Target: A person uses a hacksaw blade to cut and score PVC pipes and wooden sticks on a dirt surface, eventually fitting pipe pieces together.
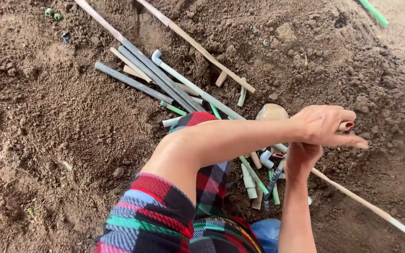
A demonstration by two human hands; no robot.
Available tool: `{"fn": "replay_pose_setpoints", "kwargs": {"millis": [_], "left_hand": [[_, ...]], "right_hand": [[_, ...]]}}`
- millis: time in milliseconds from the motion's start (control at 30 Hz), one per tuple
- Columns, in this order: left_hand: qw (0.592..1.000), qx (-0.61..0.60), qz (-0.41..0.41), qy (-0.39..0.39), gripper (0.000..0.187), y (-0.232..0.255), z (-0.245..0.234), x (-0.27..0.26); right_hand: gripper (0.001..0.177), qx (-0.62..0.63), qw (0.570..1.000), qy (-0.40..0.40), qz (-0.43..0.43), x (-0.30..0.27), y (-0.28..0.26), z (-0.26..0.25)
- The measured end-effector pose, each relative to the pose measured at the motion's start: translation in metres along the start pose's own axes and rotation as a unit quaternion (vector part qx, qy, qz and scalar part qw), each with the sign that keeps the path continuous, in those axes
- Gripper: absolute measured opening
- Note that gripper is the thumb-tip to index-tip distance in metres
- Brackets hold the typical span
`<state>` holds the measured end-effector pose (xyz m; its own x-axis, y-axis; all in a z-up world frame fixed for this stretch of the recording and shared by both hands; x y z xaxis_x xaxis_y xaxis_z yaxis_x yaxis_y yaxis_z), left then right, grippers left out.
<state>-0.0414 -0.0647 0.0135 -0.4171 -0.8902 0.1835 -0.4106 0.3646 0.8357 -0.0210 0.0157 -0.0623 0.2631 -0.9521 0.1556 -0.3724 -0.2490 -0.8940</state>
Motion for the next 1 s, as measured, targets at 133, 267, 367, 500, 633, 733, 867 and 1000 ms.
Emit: {"fn": "replay_pose_setpoints", "kwargs": {"millis": [133, 267, 367, 500, 633, 733, 867, 1000], "left_hand": [[1.000, -0.009, -0.005, 0.016, 0.060, 0.011, -0.011, 0.001], [1.000, 0.003, 0.011, 0.001, 0.052, 0.011, -0.007, -0.003], [1.000, 0.008, 0.004, -0.005, 0.051, 0.009, -0.008, 0.000], [0.996, -0.015, 0.067, 0.057, 0.058, 0.002, -0.003, 0.003], [0.991, -0.128, 0.018, -0.042, 0.054, -0.007, 0.005, -0.002], [0.996, -0.074, -0.037, -0.042, 0.049, -0.033, 0.011, 0.004], [0.982, 0.146, 0.015, -0.116, 0.032, -0.054, -0.017, 0.014], [0.955, 0.251, 0.003, -0.157, 0.037, -0.051, -0.057, 0.010]], "right_hand": [[0.021, -0.003, 1.000, -0.003, 0.002, -0.002, -0.001, 0.021], [0.018, 0.001, 1.000, -0.014, 0.001, 0.002, 0.005, 0.035], [0.016, 0.005, 1.000, -0.017, 0.000, 0.001, 0.013, 0.034], [0.013, 0.007, 1.000, -0.004, 0.014, -0.003, 0.028, 0.032], [0.011, -0.032, 0.997, 0.047, 0.057, 0.002, 0.044, 0.025], [0.009, -0.065, 0.987, 0.096, 0.109, 0.001, 0.064, 0.022], [0.030, -0.159, 0.967, 0.149, 0.131, -0.023, 0.134, 0.016], [0.035, -0.217, 0.927, -0.003, 0.306, -0.049, 0.160, -0.009]]}}
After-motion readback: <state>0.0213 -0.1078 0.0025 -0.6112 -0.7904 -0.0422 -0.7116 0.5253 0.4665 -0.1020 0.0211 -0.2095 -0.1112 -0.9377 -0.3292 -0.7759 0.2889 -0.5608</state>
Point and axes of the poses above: each hand's wrist, its own x-axis towards the middle knuckle, its own z-axis out of the palm, y = z × x, the point moved 8 cm from there along x, towards the middle knuckle, and after that the axes turned 7 degrees about y, right-handed, at the moved point
